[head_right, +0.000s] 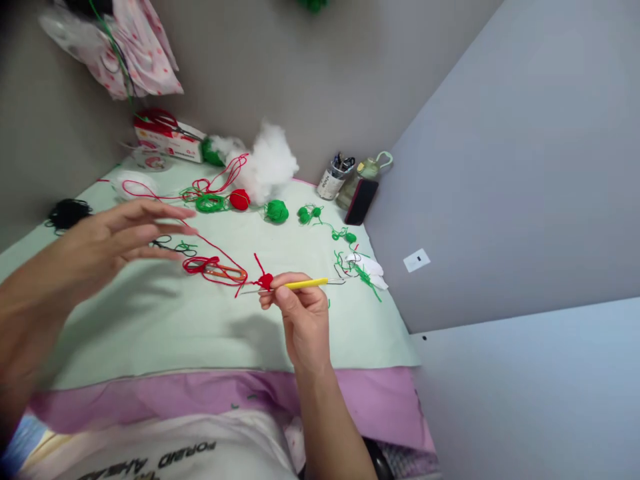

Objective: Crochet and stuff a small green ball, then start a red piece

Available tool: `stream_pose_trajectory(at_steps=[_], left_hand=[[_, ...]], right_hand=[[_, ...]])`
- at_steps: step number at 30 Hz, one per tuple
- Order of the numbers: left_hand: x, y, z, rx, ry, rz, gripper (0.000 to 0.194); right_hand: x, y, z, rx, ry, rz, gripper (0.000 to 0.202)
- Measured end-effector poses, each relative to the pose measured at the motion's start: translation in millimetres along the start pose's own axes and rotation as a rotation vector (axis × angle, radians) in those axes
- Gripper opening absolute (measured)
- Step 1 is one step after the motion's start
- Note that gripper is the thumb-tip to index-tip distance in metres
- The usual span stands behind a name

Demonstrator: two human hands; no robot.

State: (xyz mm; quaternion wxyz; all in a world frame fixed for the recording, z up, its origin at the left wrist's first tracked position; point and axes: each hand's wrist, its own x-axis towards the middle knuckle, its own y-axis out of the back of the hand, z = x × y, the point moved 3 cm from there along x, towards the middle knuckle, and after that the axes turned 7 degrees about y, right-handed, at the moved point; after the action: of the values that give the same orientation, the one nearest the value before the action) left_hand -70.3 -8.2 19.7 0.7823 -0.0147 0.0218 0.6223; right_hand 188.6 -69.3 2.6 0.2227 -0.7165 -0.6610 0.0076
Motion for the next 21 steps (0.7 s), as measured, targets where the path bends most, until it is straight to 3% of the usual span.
stream_pose_trajectory(at_steps=[2, 3, 4, 7, 9, 12, 15, 17, 21], left_hand=[[-18, -30.7, 2, -0.318, 0.042, -0.339, 0.062], [-25, -46.4, 2, -0.390, 0.078, -0.449, 0.065], [-30, -59.6, 3, -0.425, 0.073, -0.482, 0.062], [-32, -82.5, 13, -0.590, -0.094, -0.436, 0.053], [-29, -83.8, 19, -0.573, -0.203, -0.356, 0.064], [-28, -76.2, 21, -0.096, -0.492, -0.161, 0.069], [-28, -77.0, 12, 0.360, -0.686, 0.016, 0.046], [-24, -84.6, 2, 0.420, -0.627, 0.032, 0.033], [-10, -107.9, -9, 0.213, -0.261, -0.058, 0.041]], right_hand=[[0, -10, -11, -0.037, 0.064, -0.063, 0.016], [-1, -16, -17, -0.055, 0.101, -0.118, 0.013], [-3, -22, -23, -0.083, 0.141, -0.190, 0.010], [-14, -40, -43, -0.267, 0.274, -0.461, 0.008], [-22, -45, -53, -0.457, 0.386, -0.574, 0.018], [-27, -40, -60, -0.756, 0.558, -0.567, 0.028], [-27, -24, -55, -0.989, 0.750, -0.481, 0.033], [-27, -13, -49, -1.073, 0.893, -0.429, 0.035], [-29, -1, -40, -1.246, 1.072, -0.357, 0.030]])
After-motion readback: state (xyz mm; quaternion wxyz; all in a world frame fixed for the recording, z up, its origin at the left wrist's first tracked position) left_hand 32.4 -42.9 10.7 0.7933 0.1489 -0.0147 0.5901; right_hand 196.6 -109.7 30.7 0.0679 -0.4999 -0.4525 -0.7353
